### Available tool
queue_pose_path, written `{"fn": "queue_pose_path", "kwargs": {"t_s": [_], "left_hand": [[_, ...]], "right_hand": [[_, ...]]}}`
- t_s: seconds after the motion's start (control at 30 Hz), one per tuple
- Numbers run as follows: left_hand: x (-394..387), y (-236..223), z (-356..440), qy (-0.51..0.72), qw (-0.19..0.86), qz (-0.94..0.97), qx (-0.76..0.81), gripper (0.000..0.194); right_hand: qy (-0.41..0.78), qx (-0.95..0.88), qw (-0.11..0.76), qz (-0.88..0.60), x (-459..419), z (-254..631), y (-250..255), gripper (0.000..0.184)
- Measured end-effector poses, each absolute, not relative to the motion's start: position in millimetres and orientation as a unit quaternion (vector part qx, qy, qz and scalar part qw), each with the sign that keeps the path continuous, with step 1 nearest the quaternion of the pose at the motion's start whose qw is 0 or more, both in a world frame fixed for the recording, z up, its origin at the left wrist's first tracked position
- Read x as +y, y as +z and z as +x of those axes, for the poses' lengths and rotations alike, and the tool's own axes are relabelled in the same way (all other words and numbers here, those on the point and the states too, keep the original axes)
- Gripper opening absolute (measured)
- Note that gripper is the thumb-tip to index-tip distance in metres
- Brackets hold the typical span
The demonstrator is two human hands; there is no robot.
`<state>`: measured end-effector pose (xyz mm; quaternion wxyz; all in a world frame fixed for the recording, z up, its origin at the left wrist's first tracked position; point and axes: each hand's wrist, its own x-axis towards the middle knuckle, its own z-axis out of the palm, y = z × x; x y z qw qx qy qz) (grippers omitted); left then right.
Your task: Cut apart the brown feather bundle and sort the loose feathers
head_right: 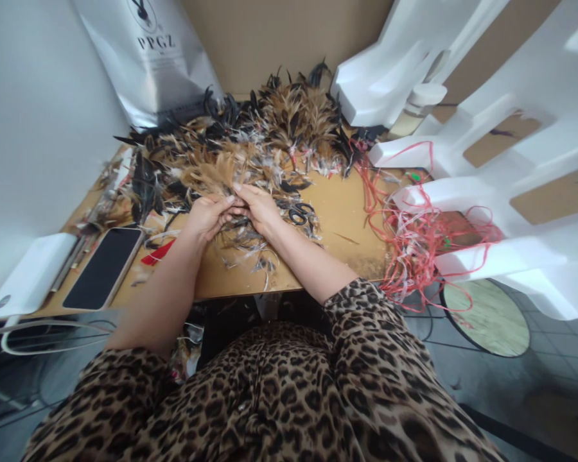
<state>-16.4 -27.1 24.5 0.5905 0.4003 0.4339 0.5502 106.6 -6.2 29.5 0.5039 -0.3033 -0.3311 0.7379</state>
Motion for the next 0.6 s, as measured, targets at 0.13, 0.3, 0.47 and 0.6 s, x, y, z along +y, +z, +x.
{"fn": "queue_pose_path", "kwargs": {"t_s": [0.13, 0.3, 0.47, 0.6], "left_hand": [[-26.6, 23.8, -16.5, 0.546, 0.598, 0.396, 0.433, 0.028], [-24.8, 21.4, -17.4, 0.543, 0.603, 0.387, 0.438, 0.028], [-23.0, 18.6, -17.9, 0.548, 0.61, 0.373, 0.434, 0.027], [-23.6, 20.3, -17.0, 0.545, 0.61, 0.377, 0.435, 0.028]], "right_hand": [[0.736, -0.331, 0.506, -0.305, -7.8, 104.2, 30.3, 0.03], [0.724, -0.333, 0.514, -0.317, -7.2, 101.4, 27.0, 0.031], [0.717, -0.345, 0.52, -0.31, -5.9, 100.3, 21.9, 0.033], [0.716, -0.349, 0.519, -0.312, -6.8, 99.7, 21.4, 0.034]]}}
